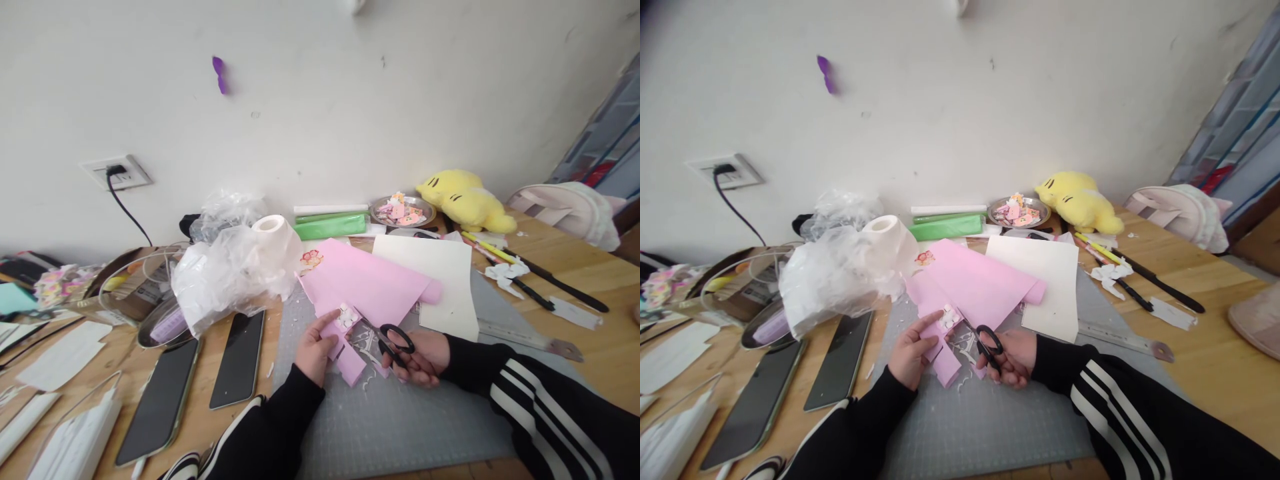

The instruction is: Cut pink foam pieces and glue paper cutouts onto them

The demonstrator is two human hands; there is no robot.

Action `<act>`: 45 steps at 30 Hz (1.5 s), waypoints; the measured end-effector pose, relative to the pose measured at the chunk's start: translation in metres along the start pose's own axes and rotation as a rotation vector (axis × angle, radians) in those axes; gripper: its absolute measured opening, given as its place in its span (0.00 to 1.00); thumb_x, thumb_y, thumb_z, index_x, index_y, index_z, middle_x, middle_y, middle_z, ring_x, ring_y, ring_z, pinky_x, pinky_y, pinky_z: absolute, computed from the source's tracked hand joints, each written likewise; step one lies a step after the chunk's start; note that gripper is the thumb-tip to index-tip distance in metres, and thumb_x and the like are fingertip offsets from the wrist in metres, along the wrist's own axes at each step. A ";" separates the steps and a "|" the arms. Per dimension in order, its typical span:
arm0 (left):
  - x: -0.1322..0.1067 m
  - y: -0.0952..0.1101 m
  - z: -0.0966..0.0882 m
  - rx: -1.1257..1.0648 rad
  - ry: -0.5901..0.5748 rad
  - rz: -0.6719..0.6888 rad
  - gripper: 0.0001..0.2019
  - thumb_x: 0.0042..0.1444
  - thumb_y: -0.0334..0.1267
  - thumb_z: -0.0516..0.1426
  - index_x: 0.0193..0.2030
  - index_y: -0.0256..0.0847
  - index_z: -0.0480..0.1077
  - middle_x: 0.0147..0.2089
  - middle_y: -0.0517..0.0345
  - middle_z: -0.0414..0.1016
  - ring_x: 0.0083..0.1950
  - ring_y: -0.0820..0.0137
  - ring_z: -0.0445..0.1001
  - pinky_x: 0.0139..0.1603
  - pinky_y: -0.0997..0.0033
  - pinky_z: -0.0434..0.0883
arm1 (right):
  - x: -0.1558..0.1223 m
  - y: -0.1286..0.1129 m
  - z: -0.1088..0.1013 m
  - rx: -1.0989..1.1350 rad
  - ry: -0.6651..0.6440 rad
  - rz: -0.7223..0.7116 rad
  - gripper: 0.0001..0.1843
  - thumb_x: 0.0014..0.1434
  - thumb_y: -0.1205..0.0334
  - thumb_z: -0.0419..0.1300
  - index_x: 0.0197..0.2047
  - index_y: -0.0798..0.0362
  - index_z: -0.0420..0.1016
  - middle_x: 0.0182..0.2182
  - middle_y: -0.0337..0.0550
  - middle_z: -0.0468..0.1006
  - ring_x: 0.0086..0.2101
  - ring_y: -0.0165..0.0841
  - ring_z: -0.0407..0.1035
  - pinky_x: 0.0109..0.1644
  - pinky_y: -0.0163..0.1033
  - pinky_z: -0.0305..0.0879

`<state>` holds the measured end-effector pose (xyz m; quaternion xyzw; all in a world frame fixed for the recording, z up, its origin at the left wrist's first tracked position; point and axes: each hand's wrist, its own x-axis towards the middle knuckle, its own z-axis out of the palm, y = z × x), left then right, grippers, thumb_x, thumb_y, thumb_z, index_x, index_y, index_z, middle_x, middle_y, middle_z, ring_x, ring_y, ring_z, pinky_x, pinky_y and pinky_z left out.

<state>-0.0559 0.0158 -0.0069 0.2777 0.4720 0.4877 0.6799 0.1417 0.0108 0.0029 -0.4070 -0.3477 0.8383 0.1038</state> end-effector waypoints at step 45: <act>-0.001 0.001 0.000 -0.026 -0.007 -0.007 0.27 0.29 0.26 0.57 0.43 0.31 0.67 0.28 0.53 0.75 0.28 0.68 0.73 0.32 0.70 0.67 | -0.003 -0.003 0.008 -0.141 0.158 -0.069 0.22 0.46 0.43 0.54 0.24 0.56 0.59 0.08 0.28 0.60 0.06 0.17 0.46 0.05 0.24 0.45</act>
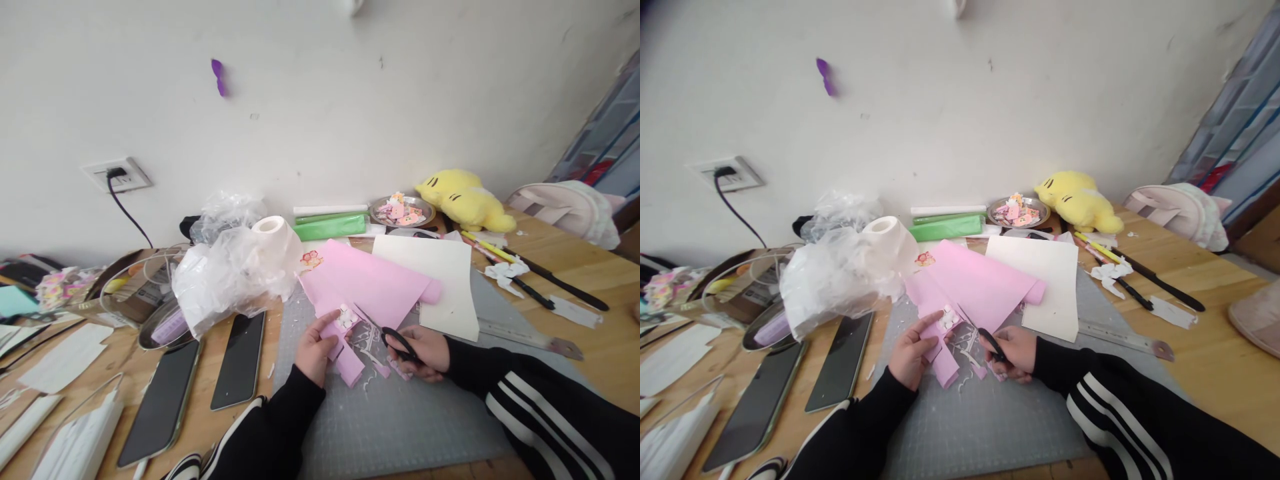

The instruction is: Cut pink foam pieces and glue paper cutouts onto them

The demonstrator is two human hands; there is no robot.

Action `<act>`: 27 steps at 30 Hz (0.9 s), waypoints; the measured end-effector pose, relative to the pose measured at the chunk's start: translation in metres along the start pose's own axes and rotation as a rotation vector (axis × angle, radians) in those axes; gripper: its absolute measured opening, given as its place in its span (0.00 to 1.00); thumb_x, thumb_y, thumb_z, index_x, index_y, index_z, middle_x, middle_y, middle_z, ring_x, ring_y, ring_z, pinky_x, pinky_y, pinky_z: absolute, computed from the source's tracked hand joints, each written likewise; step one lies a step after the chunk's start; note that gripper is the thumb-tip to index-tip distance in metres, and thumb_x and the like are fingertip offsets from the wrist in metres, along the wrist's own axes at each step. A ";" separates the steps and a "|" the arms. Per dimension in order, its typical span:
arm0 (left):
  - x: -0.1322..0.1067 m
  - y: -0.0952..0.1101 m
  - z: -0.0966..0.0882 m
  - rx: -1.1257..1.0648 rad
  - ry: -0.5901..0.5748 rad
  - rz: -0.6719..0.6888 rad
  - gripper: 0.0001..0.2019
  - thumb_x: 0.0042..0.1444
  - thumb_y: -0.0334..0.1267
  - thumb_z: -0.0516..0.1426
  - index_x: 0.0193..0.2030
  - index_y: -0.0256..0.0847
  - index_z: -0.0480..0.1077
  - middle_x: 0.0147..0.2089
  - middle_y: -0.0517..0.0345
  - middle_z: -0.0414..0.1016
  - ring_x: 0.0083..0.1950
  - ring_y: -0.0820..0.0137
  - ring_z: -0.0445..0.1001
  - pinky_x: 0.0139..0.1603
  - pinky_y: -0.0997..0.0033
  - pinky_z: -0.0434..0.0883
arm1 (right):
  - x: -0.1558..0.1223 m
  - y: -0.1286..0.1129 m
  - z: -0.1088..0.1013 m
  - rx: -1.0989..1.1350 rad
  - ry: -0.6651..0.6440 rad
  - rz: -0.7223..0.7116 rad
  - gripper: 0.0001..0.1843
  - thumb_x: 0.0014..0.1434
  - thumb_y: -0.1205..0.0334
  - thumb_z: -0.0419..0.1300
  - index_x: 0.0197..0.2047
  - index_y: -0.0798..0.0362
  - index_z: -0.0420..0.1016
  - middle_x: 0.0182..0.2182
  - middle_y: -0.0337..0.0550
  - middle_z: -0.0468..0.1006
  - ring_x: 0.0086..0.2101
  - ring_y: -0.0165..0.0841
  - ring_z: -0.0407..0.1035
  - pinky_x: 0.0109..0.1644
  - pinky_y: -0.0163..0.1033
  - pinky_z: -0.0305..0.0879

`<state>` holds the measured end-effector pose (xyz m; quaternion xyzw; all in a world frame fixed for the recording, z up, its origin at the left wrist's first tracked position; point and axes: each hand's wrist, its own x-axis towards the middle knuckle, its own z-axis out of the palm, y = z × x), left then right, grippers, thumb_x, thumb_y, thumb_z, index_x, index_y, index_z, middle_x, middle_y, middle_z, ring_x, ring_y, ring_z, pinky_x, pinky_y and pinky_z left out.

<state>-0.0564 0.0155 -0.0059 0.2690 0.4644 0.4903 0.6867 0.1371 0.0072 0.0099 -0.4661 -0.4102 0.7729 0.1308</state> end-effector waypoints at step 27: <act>-0.002 0.002 0.002 0.033 0.018 -0.011 0.31 0.29 0.25 0.55 0.47 0.27 0.62 0.23 0.54 0.75 0.27 0.68 0.73 0.28 0.73 0.66 | 0.004 0.002 -0.010 0.061 -0.122 0.020 0.25 0.56 0.47 0.41 0.23 0.59 0.64 0.08 0.34 0.62 0.06 0.20 0.51 0.06 0.25 0.50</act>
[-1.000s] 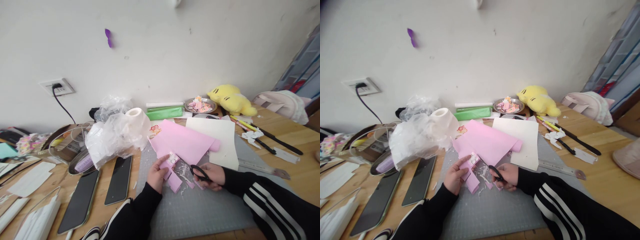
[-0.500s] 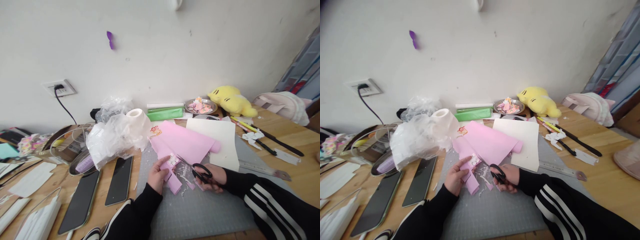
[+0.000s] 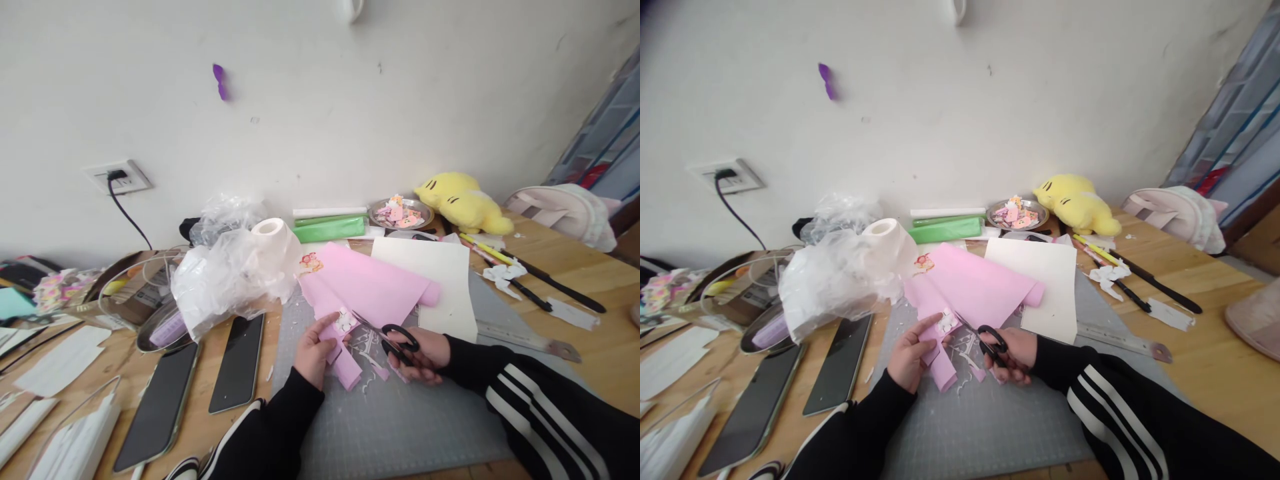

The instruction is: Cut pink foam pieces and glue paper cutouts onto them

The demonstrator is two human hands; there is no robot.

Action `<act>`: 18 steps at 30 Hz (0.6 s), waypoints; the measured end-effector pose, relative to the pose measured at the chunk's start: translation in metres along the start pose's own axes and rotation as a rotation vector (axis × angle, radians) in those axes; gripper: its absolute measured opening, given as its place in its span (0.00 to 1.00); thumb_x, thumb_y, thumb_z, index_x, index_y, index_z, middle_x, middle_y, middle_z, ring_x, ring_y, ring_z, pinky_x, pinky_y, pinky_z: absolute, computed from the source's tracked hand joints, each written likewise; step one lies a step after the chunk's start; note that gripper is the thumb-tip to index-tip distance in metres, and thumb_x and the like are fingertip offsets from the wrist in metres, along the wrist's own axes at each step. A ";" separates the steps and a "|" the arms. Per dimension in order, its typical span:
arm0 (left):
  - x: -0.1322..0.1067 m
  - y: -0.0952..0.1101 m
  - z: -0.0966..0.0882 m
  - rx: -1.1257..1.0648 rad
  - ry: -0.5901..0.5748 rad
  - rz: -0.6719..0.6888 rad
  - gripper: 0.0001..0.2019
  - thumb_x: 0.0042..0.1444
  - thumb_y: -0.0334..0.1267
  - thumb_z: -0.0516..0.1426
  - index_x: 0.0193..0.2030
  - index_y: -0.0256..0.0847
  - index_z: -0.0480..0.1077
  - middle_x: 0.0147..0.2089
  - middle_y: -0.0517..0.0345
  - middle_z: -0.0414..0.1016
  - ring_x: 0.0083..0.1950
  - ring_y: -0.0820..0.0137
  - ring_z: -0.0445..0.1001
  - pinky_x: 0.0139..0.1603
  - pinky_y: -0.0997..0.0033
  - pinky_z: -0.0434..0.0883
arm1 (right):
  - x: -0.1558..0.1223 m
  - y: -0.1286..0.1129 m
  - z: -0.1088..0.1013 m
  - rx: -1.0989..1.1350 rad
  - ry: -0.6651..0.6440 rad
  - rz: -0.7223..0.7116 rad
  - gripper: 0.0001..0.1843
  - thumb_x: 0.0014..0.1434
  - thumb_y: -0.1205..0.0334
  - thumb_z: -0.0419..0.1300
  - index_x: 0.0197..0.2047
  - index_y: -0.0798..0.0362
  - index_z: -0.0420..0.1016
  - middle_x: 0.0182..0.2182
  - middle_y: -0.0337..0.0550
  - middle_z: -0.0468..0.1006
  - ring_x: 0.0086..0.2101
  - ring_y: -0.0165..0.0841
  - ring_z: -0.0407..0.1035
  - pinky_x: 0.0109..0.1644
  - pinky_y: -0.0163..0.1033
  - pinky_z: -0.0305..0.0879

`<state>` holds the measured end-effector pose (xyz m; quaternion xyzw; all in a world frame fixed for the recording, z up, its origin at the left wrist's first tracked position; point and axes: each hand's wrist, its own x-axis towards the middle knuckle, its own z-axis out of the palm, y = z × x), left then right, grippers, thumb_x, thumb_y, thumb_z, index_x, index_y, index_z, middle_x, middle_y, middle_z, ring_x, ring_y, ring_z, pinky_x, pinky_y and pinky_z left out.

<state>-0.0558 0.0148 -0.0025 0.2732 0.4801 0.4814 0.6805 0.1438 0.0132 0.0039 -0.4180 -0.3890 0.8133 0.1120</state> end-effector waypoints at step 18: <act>0.000 0.002 0.001 0.031 0.001 -0.015 0.33 0.29 0.26 0.56 0.49 0.26 0.61 0.22 0.53 0.75 0.26 0.69 0.72 0.26 0.75 0.65 | 0.009 -0.001 0.001 0.138 0.013 0.022 0.23 0.56 0.50 0.45 0.32 0.64 0.68 0.11 0.35 0.63 0.08 0.20 0.51 0.07 0.25 0.49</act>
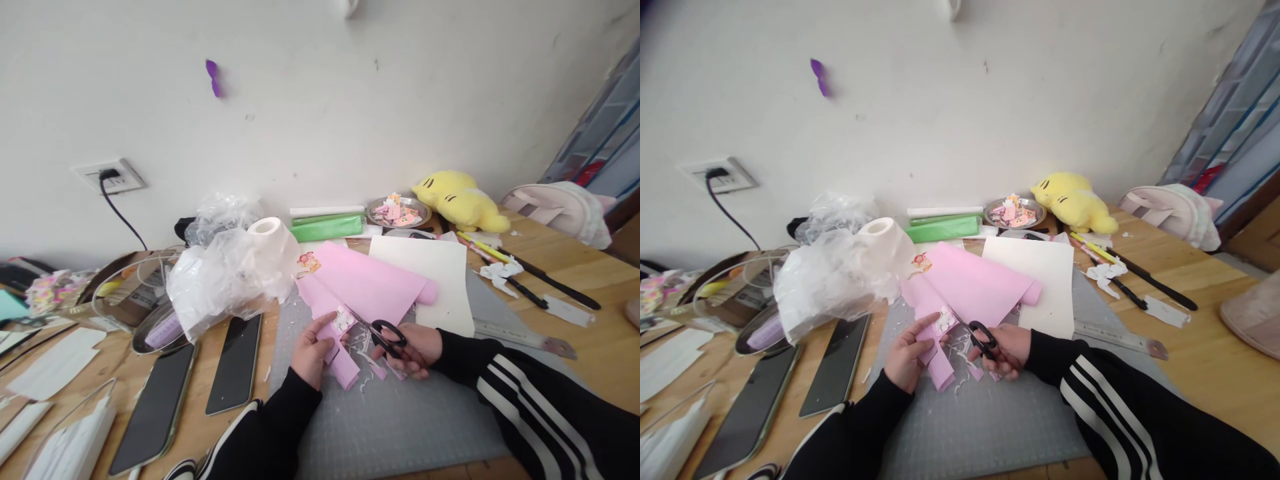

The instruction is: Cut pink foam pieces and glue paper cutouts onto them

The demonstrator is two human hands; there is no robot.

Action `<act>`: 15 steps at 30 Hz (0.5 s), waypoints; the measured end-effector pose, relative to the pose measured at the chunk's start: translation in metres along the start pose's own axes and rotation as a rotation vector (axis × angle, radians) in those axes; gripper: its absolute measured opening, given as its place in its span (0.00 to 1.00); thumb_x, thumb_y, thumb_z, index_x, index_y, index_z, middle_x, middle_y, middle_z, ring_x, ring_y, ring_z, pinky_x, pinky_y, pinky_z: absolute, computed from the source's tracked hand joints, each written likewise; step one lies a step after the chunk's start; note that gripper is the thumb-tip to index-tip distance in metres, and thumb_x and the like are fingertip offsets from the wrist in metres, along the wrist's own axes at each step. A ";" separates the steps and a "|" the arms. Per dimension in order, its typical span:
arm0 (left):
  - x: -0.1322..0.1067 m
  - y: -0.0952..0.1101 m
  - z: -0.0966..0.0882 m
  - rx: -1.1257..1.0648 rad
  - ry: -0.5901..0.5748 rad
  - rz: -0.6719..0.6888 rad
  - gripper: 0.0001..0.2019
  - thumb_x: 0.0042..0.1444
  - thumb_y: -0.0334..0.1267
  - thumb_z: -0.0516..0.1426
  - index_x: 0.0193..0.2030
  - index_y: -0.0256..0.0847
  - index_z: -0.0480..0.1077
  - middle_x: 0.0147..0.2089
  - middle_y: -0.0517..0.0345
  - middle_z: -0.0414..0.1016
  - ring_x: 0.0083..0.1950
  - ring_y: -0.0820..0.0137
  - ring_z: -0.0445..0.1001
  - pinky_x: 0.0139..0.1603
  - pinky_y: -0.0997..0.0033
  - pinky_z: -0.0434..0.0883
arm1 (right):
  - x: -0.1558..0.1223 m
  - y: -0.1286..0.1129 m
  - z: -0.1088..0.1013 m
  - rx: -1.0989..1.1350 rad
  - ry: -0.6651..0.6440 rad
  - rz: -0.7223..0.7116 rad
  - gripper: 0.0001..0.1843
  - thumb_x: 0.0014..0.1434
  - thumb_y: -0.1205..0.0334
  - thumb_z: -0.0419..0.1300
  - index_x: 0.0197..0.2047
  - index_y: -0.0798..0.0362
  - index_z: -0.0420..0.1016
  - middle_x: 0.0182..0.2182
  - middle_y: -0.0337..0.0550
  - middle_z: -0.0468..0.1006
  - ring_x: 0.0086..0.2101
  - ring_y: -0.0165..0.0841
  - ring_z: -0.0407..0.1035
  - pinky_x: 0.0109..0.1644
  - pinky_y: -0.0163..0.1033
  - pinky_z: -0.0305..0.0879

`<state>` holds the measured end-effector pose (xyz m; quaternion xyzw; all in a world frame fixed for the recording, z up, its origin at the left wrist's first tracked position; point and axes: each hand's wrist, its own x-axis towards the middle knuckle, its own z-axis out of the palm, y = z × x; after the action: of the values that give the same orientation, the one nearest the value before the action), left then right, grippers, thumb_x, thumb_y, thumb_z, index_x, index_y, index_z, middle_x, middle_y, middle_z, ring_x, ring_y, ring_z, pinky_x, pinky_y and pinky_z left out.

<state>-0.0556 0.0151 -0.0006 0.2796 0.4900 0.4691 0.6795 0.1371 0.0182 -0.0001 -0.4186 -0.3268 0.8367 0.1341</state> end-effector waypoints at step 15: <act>-0.001 0.000 0.001 0.000 0.016 0.004 0.32 0.28 0.27 0.55 0.49 0.26 0.62 0.22 0.53 0.75 0.26 0.69 0.72 0.26 0.75 0.65 | 0.001 0.003 0.001 0.000 0.042 -0.082 0.22 0.50 0.49 0.55 0.31 0.64 0.69 0.16 0.39 0.69 0.09 0.17 0.52 0.09 0.25 0.51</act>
<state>-0.0553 0.0145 0.0004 0.2768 0.4948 0.4726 0.6747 0.1356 0.0160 -0.0024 -0.4225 -0.3406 0.8215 0.1751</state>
